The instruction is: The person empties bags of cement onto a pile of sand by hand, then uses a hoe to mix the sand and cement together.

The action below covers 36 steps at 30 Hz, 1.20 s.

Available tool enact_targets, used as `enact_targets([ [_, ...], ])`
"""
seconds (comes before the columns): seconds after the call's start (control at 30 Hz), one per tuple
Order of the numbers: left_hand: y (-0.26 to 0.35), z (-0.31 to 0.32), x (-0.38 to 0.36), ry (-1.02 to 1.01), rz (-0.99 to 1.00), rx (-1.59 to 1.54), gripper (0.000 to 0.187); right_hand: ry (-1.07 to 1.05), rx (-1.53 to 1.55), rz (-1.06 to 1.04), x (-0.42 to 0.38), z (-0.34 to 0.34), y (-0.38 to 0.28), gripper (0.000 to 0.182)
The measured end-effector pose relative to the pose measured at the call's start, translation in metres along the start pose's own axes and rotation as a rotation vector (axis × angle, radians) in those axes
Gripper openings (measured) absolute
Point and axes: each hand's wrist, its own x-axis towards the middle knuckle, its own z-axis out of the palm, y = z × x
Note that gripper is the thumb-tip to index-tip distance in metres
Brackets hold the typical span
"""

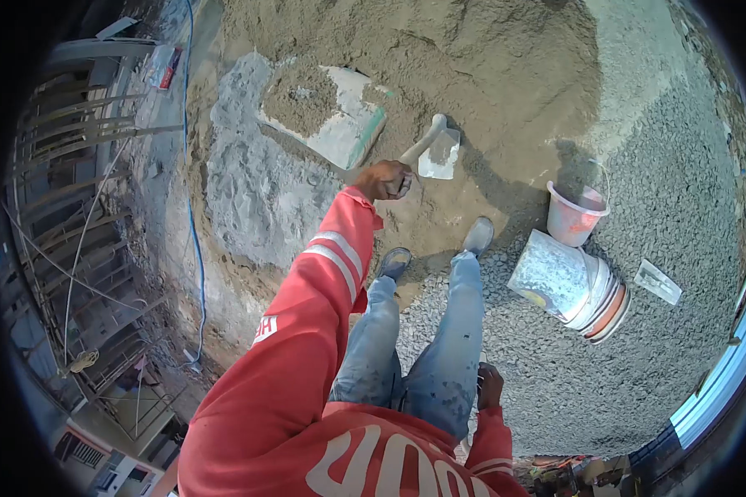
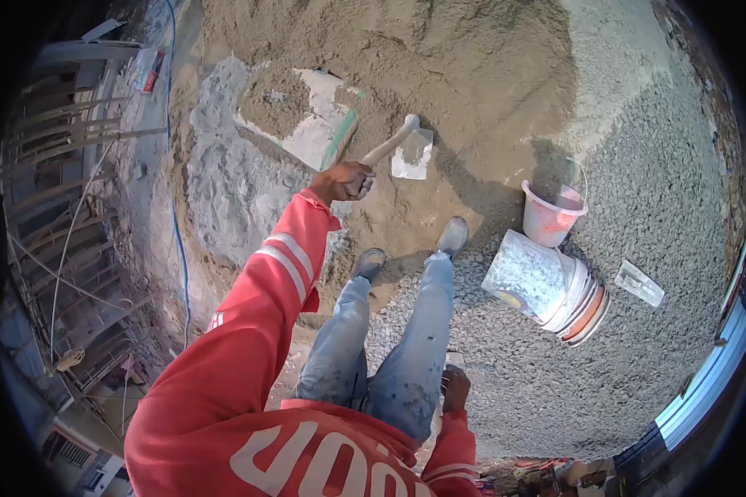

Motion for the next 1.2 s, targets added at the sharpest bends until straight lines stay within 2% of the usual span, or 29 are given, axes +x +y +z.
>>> enact_targets([
  [0.03, -0.005, -0.014, 0.014, -0.161, -0.018, -0.099, 0.023, 0.000, -0.074, -0.037, 0.015, -0.005, -0.027, 0.021],
  [0.07, -0.017, -0.018, 0.012, -0.141, -0.022, -0.142, 0.023, 0.001, -0.160, -0.075, 0.023, -0.012, -0.053, 0.024],
  [0.13, -0.044, -0.020, -0.013, -0.084, 0.171, -0.011, 0.028, -0.022, -0.320, -0.116, 0.034, -0.025, -0.108, 0.025],
  [0.17, -0.046, -0.001, -0.050, 0.114, 0.112, 0.027, 0.028, -0.058, -0.348, -0.153, 0.038, -0.033, -0.129, 0.025],
  [0.23, -0.091, -0.008, -0.093, 0.184, 0.100, 0.045, 0.030, -0.067, -0.448, -0.207, 0.035, -0.047, -0.164, 0.025],
  [0.27, -0.123, -0.018, -0.113, 0.158, 0.086, -0.018, 0.033, -0.086, -0.496, -0.219, 0.034, -0.053, -0.178, 0.025],
  [0.3, -0.158, -0.024, -0.131, 0.249, 0.019, 0.019, 0.034, -0.074, -0.516, -0.185, 0.035, -0.062, -0.187, 0.024],
  [0.33, -0.170, -0.014, -0.177, 0.232, 0.068, -0.096, 0.032, -0.060, -0.533, -0.152, 0.037, -0.071, -0.196, 0.024],
  [0.37, -0.208, -0.016, -0.194, 0.254, 0.103, -0.120, 0.032, -0.034, -0.629, -0.114, 0.039, -0.075, -0.205, 0.024],
  [0.43, -0.254, -0.004, -0.239, 0.297, 0.022, -0.231, 0.033, -0.052, -0.738, -0.107, 0.047, -0.089, -0.218, 0.025],
  [0.53, -0.337, 0.021, -0.266, 0.369, 0.006, -0.419, 0.034, -0.084, -0.838, -0.055, 0.056, -0.086, -0.253, 0.024],
  [0.6, -0.382, 0.040, -0.265, 0.437, -0.015, -0.512, 0.036, -0.402, -1.133, -0.288, 0.107, -0.119, -0.272, 0.022],
  [0.63, -0.399, 0.048, -0.262, 0.454, -0.020, -0.564, 0.037, -0.389, -1.160, -0.312, 0.095, -0.094, -0.289, 0.022],
  [0.7, -0.443, 0.065, -0.237, 0.513, -0.103, -0.720, 0.033, -0.147, -1.133, -0.136, 0.063, -0.015, -0.326, 0.020],
  [0.8, -0.505, 0.090, -0.182, 0.484, -0.163, -1.052, 0.031, -0.175, -1.237, -0.233, 0.057, 0.054, -0.371, 0.018],
  [0.87, -0.525, 0.103, -0.143, 0.560, -0.158, -1.140, 0.020, -0.160, -1.280, -0.305, 0.038, 0.120, -0.398, 0.017],
  [0.97, -0.558, 0.110, -0.082, 0.783, -0.350, -0.788, 0.015, -0.205, -1.362, -0.418, 0.027, 0.180, -0.433, 0.016],
  [1.0, -0.552, 0.108, -0.084, 0.804, -0.458, -0.781, 0.016, -0.168, -1.419, -0.427, 0.023, 0.204, -0.443, 0.014],
  [1.03, -0.601, 0.125, -0.055, 0.826, -0.526, -0.476, 0.017, -0.176, -1.429, -0.462, 0.020, 0.223, -0.453, 0.013],
  [1.13, -0.564, 0.097, -0.103, 0.805, -0.773, -0.252, 0.037, -0.152, -1.560, -0.624, 0.008, 0.288, -0.477, 0.011],
  [1.17, -0.559, 0.092, -0.116, 0.793, -0.780, -0.258, 0.037, -0.141, -1.642, -0.743, -0.001, 0.316, -0.480, 0.010],
  [1.2, -0.556, 0.089, -0.123, 0.725, -0.815, -0.304, 0.046, -0.135, -1.721, -0.867, -0.010, 0.348, -0.482, 0.010],
])
